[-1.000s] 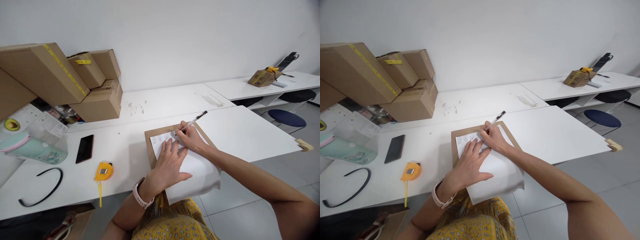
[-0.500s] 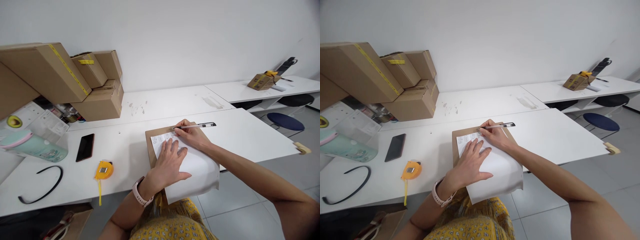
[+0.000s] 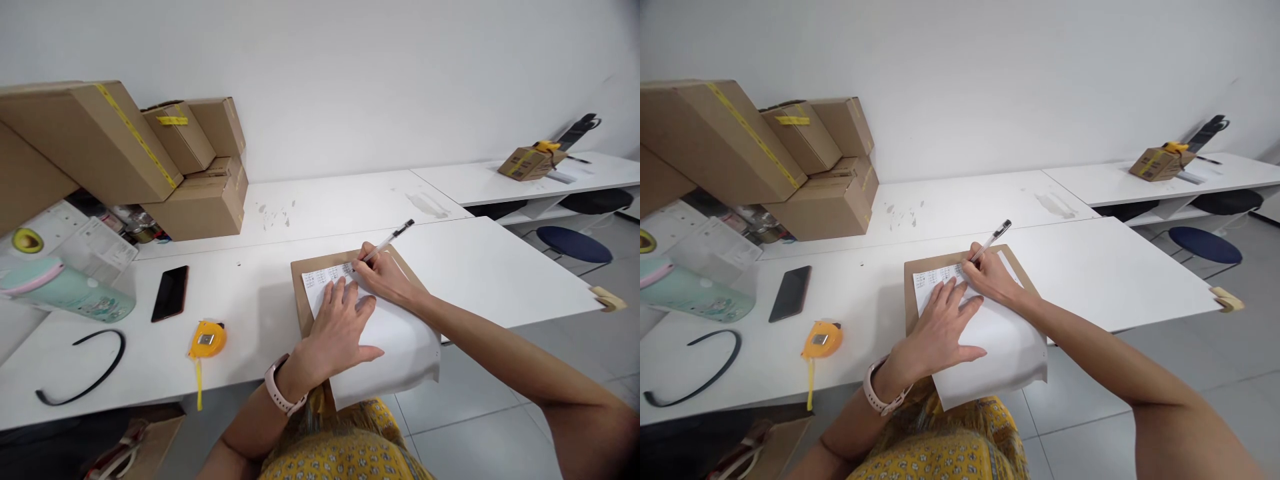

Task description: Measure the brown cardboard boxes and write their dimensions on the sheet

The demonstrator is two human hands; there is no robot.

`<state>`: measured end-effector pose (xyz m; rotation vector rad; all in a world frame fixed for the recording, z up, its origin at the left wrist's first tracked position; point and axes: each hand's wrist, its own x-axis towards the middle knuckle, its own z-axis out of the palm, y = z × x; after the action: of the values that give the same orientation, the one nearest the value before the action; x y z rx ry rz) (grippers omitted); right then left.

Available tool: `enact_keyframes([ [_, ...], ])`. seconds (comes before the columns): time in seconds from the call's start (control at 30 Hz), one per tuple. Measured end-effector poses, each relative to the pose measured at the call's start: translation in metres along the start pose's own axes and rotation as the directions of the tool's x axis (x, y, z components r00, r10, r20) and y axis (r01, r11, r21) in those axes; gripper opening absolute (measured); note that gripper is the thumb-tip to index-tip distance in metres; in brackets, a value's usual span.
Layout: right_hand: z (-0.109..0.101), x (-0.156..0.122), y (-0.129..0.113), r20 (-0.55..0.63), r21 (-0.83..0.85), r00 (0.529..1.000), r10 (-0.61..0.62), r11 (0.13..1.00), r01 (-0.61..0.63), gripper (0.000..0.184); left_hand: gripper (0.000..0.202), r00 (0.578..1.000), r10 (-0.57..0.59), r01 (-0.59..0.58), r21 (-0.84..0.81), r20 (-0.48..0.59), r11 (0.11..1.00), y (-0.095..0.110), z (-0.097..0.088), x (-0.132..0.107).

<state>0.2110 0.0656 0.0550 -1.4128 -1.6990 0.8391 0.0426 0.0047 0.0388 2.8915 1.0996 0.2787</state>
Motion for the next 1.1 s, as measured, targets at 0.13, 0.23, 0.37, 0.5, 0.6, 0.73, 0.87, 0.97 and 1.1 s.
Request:
enact_keyframes([
  [0.13,0.0000,0.0005,0.0007,0.019,0.005,1.000,0.006,1.000,-0.006,0.017,0.089,1.000,-0.004,0.004,0.001,-0.004,1.000,-0.0002,0.0001,0.0004],
  [0.23,0.0004,0.0009,0.0011,0.030,0.008,1.000,0.004,1.000,-0.004,0.017,0.089,1.000,-0.001,0.001,-0.002,-0.005,1.000,-0.0001,0.0005,0.0002],
  [0.37,0.0012,0.0016,0.0015,0.022,0.011,1.000,-0.020,1.000,0.019,0.017,0.090,1.000,0.001,-0.001,0.000,-0.020,1.000,-0.0002,0.0016,-0.0007],
  [0.5,0.0019,0.0020,0.0022,0.012,0.011,1.000,-0.022,1.000,0.022,0.017,0.090,1.000,0.001,-0.001,0.001,-0.016,1.000,-0.0001,0.0022,-0.0006],
  [0.6,0.0021,0.0025,0.0041,0.010,0.029,0.999,-0.039,0.999,0.038,0.018,0.089,1.000,-0.001,0.001,-0.001,-0.008,1.000,0.0000,0.0018,0.0002],
  [0.73,0.0015,0.0027,0.0055,0.025,0.026,0.999,-0.041,0.999,0.040,0.018,0.090,1.000,-0.005,0.005,0.000,-0.004,1.000,-0.0001,0.0009,0.0006],
  [0.87,0.0009,0.0019,0.0039,0.036,0.020,0.999,-0.037,0.999,0.037,0.018,0.090,1.000,-0.004,0.004,0.004,0.002,1.000,0.0002,0.0011,-0.0002],
  [0.97,0.0005,0.0013,0.0019,0.029,0.014,0.999,-0.029,0.999,0.029,0.017,0.090,1.000,-0.002,0.002,-0.002,-0.001,1.000,0.0005,0.0011,-0.0007],
  [1.1,-0.0004,0.0008,0.0000,0.002,-0.013,1.000,-0.018,1.000,0.018,0.017,0.089,1.000,-0.005,0.005,0.006,0.000,1.000,0.0006,0.0000,-0.0004],
])
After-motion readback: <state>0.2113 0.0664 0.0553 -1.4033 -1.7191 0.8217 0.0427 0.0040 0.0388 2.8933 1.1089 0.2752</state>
